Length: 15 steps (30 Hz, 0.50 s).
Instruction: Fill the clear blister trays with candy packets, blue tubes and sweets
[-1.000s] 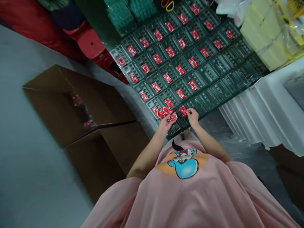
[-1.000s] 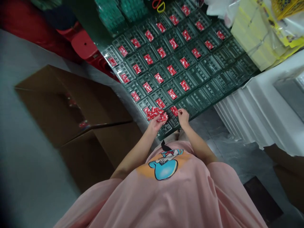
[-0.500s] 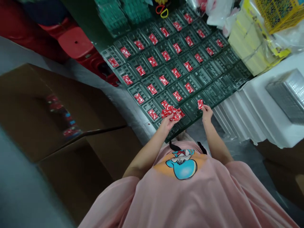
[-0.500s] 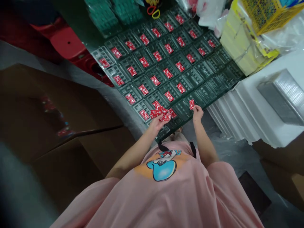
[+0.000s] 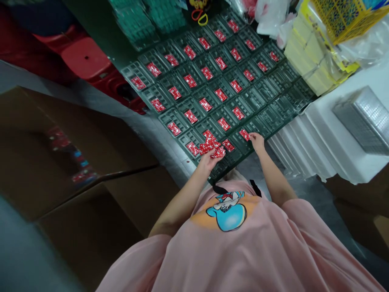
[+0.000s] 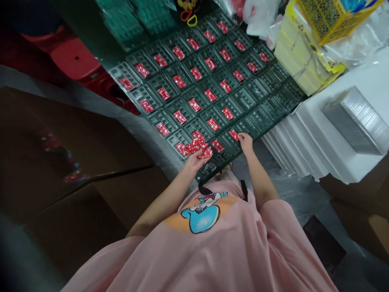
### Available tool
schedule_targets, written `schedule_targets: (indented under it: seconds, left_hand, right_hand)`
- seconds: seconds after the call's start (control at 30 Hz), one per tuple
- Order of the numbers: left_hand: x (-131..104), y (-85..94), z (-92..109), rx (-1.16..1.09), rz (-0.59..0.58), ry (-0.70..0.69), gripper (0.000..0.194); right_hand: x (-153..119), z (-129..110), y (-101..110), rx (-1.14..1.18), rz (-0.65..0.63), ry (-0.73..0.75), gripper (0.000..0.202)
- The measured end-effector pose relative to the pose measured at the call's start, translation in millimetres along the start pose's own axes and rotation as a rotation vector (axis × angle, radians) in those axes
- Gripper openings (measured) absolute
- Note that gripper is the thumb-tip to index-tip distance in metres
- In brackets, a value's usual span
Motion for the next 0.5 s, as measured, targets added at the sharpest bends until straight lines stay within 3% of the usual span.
schedule_targets:
  seconds: [0.17, 0.3, 0.5]
  left_hand:
    - [4, -6.7, -7, 0.054, -0.053, 0.042, 0.035]
    - [8, -10.2, -13, 0.149, -0.086, 0.084, 0.035]
    - [19, -25.9, -22, 0.305, -0.157, 0.165, 0.033]
  right_hand:
    - [-6, -18, -3, -0.201, -0.010, 0.065, 0.025]
    - [-13, -40, -7, -0.144, -0.001, 0.133, 0.028]
    - [-29, -98, -52, 0.134, -0.359, 0.325, 0.030]
Point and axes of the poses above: each hand's wrist, its own x-axis towards the middle knuckle, its own y-axis out of the back of the hand, z = x × y, the point moved 7 cm from there along x, towards the middle knuckle, and after that the axes turned 10 degrees about -z, right-handed, at the moved point
